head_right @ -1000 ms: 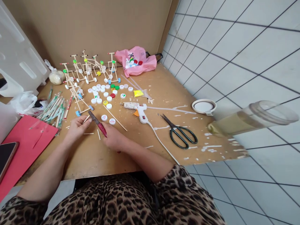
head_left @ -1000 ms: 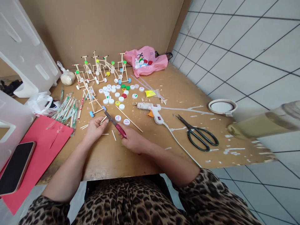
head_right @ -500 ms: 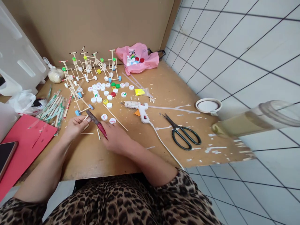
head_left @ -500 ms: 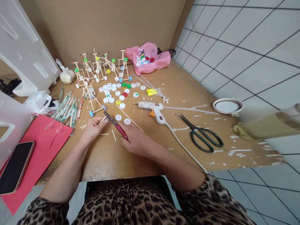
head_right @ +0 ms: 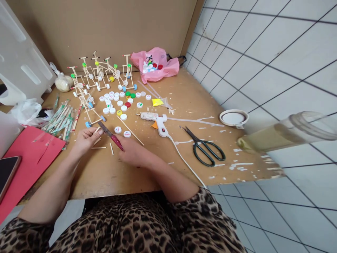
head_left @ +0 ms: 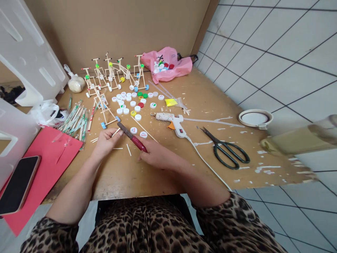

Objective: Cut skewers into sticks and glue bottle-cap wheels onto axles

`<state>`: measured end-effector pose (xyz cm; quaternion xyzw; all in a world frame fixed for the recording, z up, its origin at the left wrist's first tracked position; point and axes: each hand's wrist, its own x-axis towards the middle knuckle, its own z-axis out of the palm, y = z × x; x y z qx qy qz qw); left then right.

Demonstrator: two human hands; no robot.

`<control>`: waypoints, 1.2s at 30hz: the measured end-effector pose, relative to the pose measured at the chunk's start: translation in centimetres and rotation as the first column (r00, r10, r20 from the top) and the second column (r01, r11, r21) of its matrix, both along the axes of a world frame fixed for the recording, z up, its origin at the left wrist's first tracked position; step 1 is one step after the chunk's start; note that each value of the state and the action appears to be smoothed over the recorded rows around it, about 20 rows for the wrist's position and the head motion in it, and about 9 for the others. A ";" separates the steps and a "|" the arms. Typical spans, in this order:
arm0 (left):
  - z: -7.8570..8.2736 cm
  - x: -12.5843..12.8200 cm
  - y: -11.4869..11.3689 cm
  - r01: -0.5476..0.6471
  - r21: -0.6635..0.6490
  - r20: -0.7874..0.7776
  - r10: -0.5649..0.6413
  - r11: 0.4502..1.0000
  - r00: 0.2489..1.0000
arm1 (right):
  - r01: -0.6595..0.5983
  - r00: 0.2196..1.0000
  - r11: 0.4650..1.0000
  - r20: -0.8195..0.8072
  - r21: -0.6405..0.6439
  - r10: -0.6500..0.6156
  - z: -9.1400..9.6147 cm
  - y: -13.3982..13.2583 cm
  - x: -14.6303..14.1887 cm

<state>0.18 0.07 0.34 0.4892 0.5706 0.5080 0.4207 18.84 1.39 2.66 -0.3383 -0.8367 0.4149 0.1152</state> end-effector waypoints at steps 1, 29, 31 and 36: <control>0.1 0.0 0.0 -0.010 0.004 0.003 0.009 1.000 1.000 | -0.008 1.000 1.000 -0.026 -0.017 0.008 -0.1 0.0 -0.1; -0.4 -0.1 -0.1 -0.060 0.046 -0.052 0.062 0.997 0.997 | 0.040 0.998 0.992 0.035 0.118 -0.045 -0.1 0.3 -0.8; -0.4 -0.1 -0.1 -0.059 0.049 -0.055 0.062 0.997 0.997 | 0.022 1.000 1.000 -0.007 -0.013 -0.022 -0.3 0.5 -0.7; -0.5 -0.1 -0.1 -0.051 0.052 -0.064 0.054 0.997 0.997 | 0.019 0.996 0.995 -0.082 -0.096 -0.027 -1.0 0.6 -1.0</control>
